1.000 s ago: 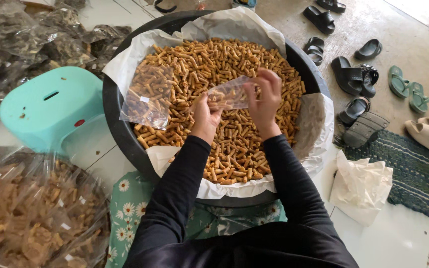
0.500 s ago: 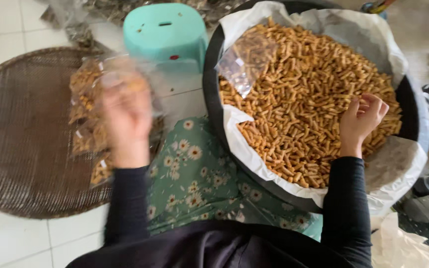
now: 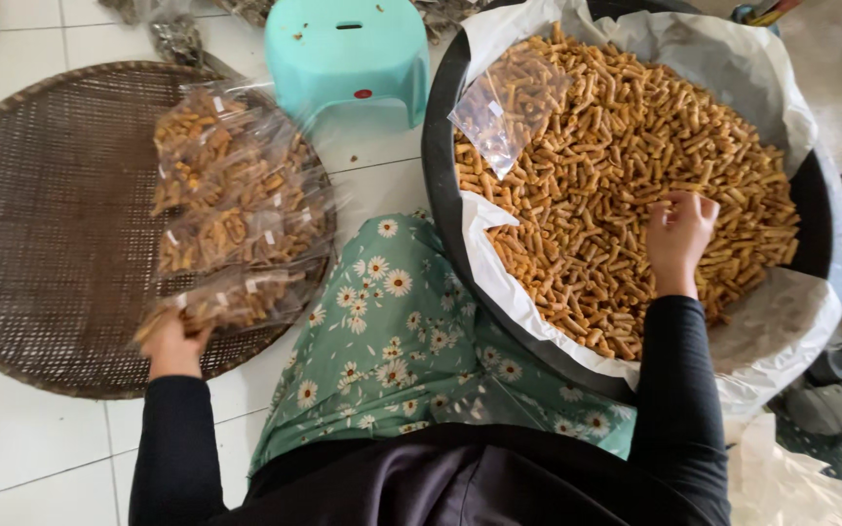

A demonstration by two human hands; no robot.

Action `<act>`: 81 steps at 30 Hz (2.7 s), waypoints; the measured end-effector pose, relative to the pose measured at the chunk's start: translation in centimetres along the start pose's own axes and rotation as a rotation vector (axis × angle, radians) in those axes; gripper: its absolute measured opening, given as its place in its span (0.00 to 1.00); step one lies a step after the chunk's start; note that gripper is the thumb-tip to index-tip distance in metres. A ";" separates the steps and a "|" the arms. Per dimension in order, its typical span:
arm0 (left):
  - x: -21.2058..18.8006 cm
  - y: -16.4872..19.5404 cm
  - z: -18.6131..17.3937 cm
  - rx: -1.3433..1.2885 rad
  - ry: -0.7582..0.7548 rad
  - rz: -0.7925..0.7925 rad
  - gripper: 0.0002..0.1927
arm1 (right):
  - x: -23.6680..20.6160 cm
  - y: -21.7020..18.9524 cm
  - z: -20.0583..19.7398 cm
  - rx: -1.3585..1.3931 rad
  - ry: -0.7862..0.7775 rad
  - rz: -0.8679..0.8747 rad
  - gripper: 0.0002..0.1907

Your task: The person sits on the floor beside a large basin filled with fried snack sticks and fills clear plastic bags by hand, one piece at a time. They open each bag, fill it with snack pieces from the basin, and set filled bags on a woven tray nearby.

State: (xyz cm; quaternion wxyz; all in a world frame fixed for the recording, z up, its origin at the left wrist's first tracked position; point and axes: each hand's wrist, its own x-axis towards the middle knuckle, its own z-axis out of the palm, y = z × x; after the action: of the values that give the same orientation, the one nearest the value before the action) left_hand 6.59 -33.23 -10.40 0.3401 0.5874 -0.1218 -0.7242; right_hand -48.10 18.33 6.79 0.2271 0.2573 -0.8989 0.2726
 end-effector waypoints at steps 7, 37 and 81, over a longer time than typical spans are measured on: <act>-1.4 -2.9 5.6 0.005 -0.326 -0.117 0.18 | 0.6 -0.6 0.0 0.074 -0.007 -0.029 0.08; -33.5 -27.4 19.3 1.409 -2.010 1.032 0.14 | 0.8 0.4 -3.5 0.062 -0.191 0.117 0.13; -34.4 -30.9 52.0 0.648 -1.547 0.948 0.09 | 5.3 -5.3 -6.6 0.038 0.499 -0.164 0.12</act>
State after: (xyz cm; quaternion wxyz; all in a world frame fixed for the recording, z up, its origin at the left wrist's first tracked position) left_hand -50.01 -0.17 12.77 0.2441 -0.0974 -0.7311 -0.6296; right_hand -47.30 16.76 16.65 0.4582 0.2584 -0.7858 0.3252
